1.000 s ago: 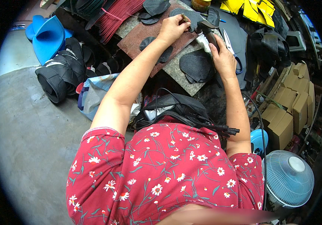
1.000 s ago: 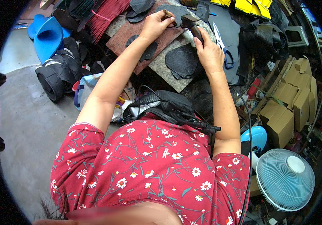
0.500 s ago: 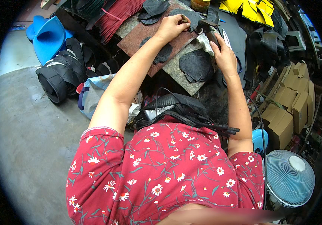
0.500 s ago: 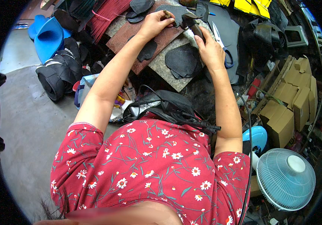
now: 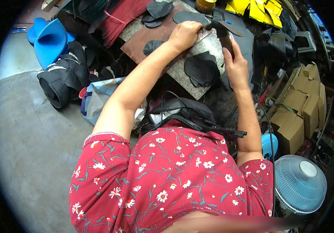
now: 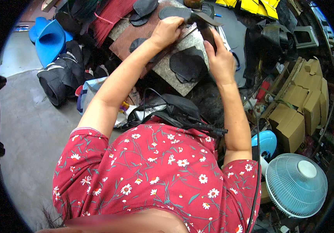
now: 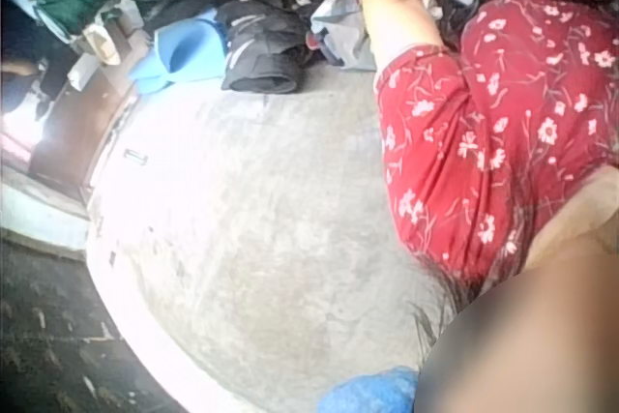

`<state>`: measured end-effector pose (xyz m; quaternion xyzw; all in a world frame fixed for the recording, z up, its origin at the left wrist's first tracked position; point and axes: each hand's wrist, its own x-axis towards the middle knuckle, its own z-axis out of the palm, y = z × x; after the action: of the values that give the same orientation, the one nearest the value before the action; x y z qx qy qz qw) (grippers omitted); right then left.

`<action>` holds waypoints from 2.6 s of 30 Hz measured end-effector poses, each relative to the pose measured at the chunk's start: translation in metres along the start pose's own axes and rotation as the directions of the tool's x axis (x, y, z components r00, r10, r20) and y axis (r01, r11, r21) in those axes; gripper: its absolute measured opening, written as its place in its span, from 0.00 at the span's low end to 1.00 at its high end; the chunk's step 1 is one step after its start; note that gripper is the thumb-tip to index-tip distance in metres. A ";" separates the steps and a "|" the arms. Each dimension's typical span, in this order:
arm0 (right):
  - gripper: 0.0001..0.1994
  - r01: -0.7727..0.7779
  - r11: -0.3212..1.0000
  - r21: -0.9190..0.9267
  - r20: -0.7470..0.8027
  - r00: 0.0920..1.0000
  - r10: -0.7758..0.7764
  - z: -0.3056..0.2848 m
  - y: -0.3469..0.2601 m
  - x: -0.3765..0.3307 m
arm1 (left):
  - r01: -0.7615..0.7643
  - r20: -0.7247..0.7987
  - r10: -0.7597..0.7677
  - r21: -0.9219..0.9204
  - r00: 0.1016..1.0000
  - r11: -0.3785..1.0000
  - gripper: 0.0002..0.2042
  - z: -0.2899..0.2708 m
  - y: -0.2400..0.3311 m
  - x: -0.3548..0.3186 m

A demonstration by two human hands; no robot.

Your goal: The person repeatedly trims small black material pieces using a handheld electric cutter on a workbench. They pick up each piece, position it, cut along the edge, and place it back down, continuing this cycle throughout the clip.

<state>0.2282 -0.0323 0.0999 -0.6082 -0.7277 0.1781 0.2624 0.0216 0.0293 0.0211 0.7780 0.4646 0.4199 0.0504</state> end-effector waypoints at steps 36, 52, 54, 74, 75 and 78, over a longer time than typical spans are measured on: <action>0.24 -0.381 0.923 0.045 0.211 0.907 0.364 0.028 0.087 -0.034 | 0.406 0.028 -0.405 -0.037 0.914 0.913 0.18 -0.004 -0.013 0.027; 0.25 -0.357 0.933 -0.045 0.251 0.900 0.357 0.025 0.079 -0.032 | 0.141 0.472 -0.151 0.057 0.868 0.988 0.21 -0.034 0.060 -0.026; 0.25 -0.317 0.947 -0.051 0.219 0.921 0.321 0.024 0.079 -0.032 | -0.009 0.552 0.005 0.005 0.834 1.000 0.23 -0.017 0.075 -0.037; 0.18 -0.352 0.715 0.603 0.200 0.935 0.292 0.027 0.064 0.002 | -0.060 0.264 0.094 -0.135 0.960 0.989 0.07 -0.012 0.048 -0.026; 0.19 -0.353 0.716 0.602 0.192 0.935 0.299 0.027 0.063 0.003 | 0.002 0.236 0.033 -0.147 0.971 0.989 0.07 -0.011 0.046 -0.022; 0.18 -0.342 0.716 0.609 0.161 0.937 0.310 0.028 0.063 0.004 | 0.202 0.131 -0.173 -0.255 0.976 0.945 0.08 -0.007 0.023 -0.001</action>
<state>0.2615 -0.0141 0.0419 -0.5995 -0.5135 0.4681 0.3971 0.0321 0.0137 0.0356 0.7375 0.4724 0.4299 0.2194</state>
